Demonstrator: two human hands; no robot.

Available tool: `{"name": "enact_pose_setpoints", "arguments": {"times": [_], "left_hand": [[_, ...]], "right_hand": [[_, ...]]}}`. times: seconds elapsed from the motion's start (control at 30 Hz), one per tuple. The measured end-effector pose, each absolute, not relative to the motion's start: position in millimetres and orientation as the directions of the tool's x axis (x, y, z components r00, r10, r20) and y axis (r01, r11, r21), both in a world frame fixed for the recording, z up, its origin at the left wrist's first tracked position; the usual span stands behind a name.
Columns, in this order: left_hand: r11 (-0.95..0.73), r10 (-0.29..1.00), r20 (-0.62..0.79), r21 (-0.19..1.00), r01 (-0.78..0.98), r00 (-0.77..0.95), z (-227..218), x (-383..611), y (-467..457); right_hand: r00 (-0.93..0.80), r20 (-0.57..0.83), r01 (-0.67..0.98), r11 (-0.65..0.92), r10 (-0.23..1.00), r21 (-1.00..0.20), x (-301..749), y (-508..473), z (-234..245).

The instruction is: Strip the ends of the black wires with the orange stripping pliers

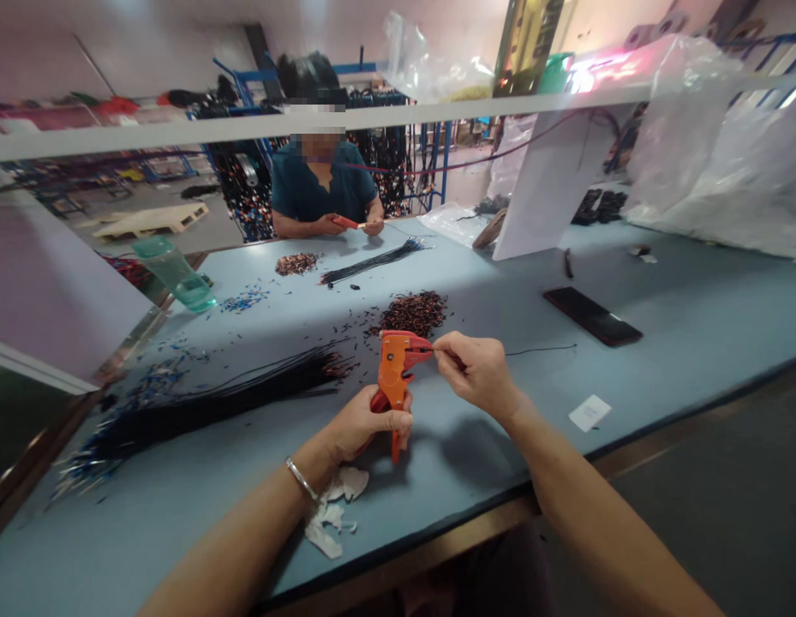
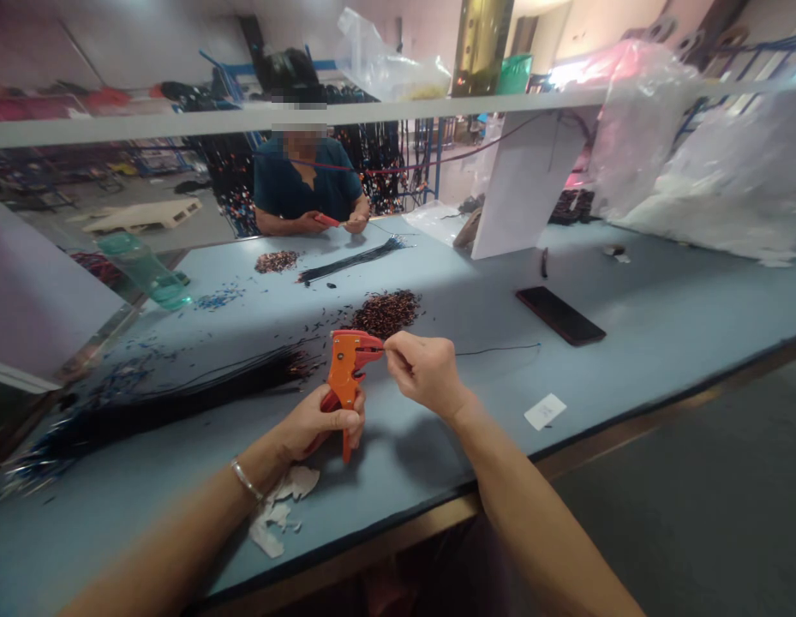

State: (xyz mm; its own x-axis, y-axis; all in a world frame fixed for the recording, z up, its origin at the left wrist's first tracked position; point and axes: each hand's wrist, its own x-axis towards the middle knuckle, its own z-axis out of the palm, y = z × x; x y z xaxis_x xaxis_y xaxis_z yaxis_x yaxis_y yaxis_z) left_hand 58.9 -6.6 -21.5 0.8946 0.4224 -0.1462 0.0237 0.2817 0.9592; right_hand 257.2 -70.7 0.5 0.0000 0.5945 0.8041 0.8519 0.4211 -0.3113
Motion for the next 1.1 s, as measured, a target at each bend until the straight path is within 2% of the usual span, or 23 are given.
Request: {"name": "enact_pose_setpoints", "arguments": {"times": [0.27,0.43,0.77,0.87,1.0,1.1], "left_hand": [[0.257,0.492,-0.163,0.966,0.036,0.855,-24.7,61.2,-10.2],[0.317,0.540,-0.197,0.948,0.020,0.818,-24.4,62.6,-12.0],[0.270,0.482,-0.076,0.960,-0.066,0.873,-24.5,62.5,-9.0],[0.334,0.536,-0.091,0.936,-0.112,0.840,-22.2,61.4,-6.5],[0.394,0.625,-0.102,0.897,-0.200,0.774,-21.5,58.6,0.3],[0.402,0.635,-0.076,0.882,-0.246,0.769,-22.6,58.0,2.9]], "right_hand": [[-0.018,0.821,0.892,0.380,0.571,-0.246,253.1,-70.1,-2.5],[-0.013,0.830,0.900,0.369,0.557,-0.233,251.6,-68.6,-5.4],[0.053,0.821,0.888,0.350,0.569,-0.300,253.0,-63.6,-11.6],[0.096,0.814,0.888,0.321,0.573,-0.330,260.7,-63.2,-13.3],[0.219,0.775,0.865,0.250,0.593,-0.436,269.1,-62.3,-15.1],[0.239,0.750,0.849,0.241,0.617,-0.470,268.0,-62.0,-15.8]]}}
